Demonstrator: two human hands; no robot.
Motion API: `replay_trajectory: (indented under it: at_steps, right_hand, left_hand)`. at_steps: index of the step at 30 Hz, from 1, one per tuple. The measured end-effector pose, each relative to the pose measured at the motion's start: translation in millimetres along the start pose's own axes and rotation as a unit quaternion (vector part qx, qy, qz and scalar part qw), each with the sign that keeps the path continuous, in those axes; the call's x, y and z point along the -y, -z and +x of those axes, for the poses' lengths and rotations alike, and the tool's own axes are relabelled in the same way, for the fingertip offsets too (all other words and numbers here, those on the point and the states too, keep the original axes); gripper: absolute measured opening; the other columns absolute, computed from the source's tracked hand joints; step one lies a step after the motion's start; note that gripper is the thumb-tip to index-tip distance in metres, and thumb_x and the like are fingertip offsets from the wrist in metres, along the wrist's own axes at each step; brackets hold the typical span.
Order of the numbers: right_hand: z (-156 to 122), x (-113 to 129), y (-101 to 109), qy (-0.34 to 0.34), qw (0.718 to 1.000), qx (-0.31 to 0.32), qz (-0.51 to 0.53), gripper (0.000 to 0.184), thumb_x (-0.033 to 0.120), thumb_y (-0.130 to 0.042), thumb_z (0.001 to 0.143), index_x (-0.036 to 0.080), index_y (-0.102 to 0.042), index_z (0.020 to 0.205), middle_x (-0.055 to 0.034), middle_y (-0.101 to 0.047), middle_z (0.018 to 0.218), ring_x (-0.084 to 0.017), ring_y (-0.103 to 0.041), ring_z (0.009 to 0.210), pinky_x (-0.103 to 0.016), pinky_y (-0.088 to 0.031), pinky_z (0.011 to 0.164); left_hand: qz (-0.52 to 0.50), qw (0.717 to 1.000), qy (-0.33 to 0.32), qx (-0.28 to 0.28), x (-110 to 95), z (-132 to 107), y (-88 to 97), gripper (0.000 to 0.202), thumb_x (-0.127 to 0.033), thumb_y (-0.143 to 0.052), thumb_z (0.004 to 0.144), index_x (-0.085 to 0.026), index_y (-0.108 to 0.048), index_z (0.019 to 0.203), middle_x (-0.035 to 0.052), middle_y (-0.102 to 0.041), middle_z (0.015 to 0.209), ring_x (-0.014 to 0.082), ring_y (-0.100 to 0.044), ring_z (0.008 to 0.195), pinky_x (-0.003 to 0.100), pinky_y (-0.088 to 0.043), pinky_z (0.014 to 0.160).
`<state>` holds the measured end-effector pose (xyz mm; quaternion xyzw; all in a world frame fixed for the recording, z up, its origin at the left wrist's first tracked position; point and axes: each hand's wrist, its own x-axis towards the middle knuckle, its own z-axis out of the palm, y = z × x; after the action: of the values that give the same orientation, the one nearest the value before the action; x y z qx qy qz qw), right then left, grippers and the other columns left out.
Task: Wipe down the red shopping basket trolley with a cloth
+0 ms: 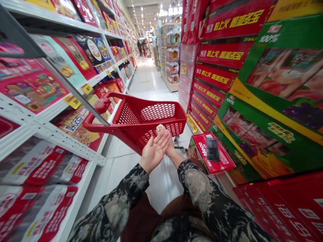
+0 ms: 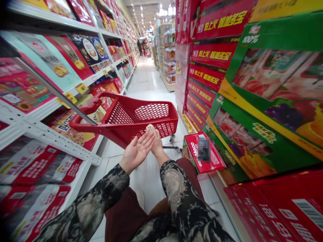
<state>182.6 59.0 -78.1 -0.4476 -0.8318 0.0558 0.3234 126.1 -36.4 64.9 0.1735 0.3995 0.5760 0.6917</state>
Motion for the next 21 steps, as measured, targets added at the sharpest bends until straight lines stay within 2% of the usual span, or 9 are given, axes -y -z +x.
replay_trajectory:
  at_steps: [7,9,10,11,13,15,16,19,21]
  right_hand:
    - [16.4,8.1,10.3,-0.017,0.999,0.002,-0.04,0.047,0.021,-0.039,0.094,0.015,-0.038,0.141,-0.012,-0.032,0.151,-0.023,-0.021,0.143,-0.046,-0.024,0.115]
    - [23.4,17.3,16.1,0.002,0.999,-0.005,-0.044,0.046,0.019,-0.038,0.095,0.017,-0.04,0.141,-0.0096,-0.031,0.151,-0.022,-0.02,0.143,-0.045,-0.024,0.115]
    - [26.8,20.6,19.8,0.024,0.999,-0.006,-0.046,0.046,0.017,-0.037,0.094,0.017,-0.04,0.14,-0.0083,-0.03,0.152,-0.022,-0.02,0.143,-0.044,-0.023,0.116]
    - [30.3,21.9,24.5,0.056,0.997,-0.001,-0.047,0.046,0.014,-0.036,0.094,0.018,-0.041,0.14,-0.007,-0.03,0.152,-0.021,-0.019,0.143,-0.043,-0.022,0.116]
    - [39.3,15.9,37.8,0.138,0.989,0.032,-0.041,0.047,0.01,-0.035,0.093,0.02,-0.044,0.138,-0.0043,-0.035,0.15,-0.02,-0.023,0.142,-0.041,-0.022,0.117]
    - [52.4,-3.5,56.4,0.191,0.979,0.064,-0.028,0.047,0.008,-0.038,0.091,0.023,-0.049,0.133,-0.0012,-0.044,0.145,-0.018,-0.031,0.139,-0.039,-0.024,0.116]
    - [60.6,-17.4,67.1,0.167,0.984,0.052,-0.026,0.047,0.007,-0.038,0.09,0.025,-0.051,0.132,-0.0002,-0.047,0.143,-0.017,-0.035,0.137,-0.038,-0.027,0.116]
    - [85.8,-65.7,99.1,0.02,0.998,-0.049,-0.041,0.047,0.005,-0.029,0.091,0.01,-0.045,0.135,-0.0139,-0.04,0.146,-0.024,-0.031,0.139,-0.051,-0.025,0.114]
    - [97.5,-93.9,115.6,0.041,0.998,-0.041,-0.041,0.045,0.007,-0.031,0.092,0.013,-0.047,0.134,-0.0116,-0.042,0.145,-0.022,-0.031,0.139,-0.051,-0.026,0.114]
  left_hand:
    - [0.087,0.994,-0.022,0.059,-0.5,0.7,17.0,0.068,-0.059,-0.016,0.089,-0.012,-0.056,0.118,0.0195,-0.056,0.129,0.0259,-0.053,0.122,0.046,-0.043,0.1]
    - [0.214,0.974,-0.076,0.023,-17.1,7.7,23.7,0.069,-0.062,-0.021,0.086,-0.013,-0.053,0.123,0.0188,-0.055,0.131,0.0265,-0.05,0.125,0.046,-0.04,0.103]
    - [0.309,0.942,-0.128,-0.019,-30.5,12.4,28.6,0.065,-0.059,-0.026,0.086,-0.015,-0.051,0.126,0.0172,-0.053,0.134,0.026,-0.048,0.127,0.045,-0.038,0.105]
    - [0.425,0.878,-0.207,-0.079,-46.6,17.6,34.6,0.059,-0.052,-0.036,0.085,-0.016,-0.047,0.13,0.0149,-0.049,0.139,0.0253,-0.044,0.13,0.045,-0.034,0.108]
    - [0.652,0.676,-0.31,-0.148,-83.4,28.2,50.7,0.064,-0.043,-0.049,0.08,-0.016,-0.039,0.138,0.0135,-0.037,0.148,0.0272,-0.029,0.139,0.049,-0.021,0.114]
    - [0.801,0.479,-0.314,-0.175,-117.0,37.1,70.7,0.063,-0.036,-0.048,0.08,-0.017,-0.037,0.139,0.0138,-0.034,0.149,0.0308,-0.023,0.141,0.058,-0.009,0.113]
    - [0.846,0.415,-0.284,-0.176,-129.6,40.3,81.1,0.06,-0.033,-0.048,0.08,-0.017,-0.039,0.138,0.0148,-0.039,0.146,0.0323,-0.027,0.139,0.062,-0.007,0.112]
    - [0.911,0.326,-0.192,-0.161,-145.8,46.1,106.7,0.049,-0.032,-0.047,0.079,-0.015,-0.053,0.125,0.0173,-0.053,0.132,0.0345,-0.042,0.127,0.064,-0.017,0.106]
    - [0.922,0.3,-0.183,-0.162,-144.0,48.4,115.1,0.045,-0.035,-0.046,0.079,-0.014,-0.057,0.118,0.018,-0.054,0.129,0.035,-0.044,0.123,0.061,-0.023,0.104]
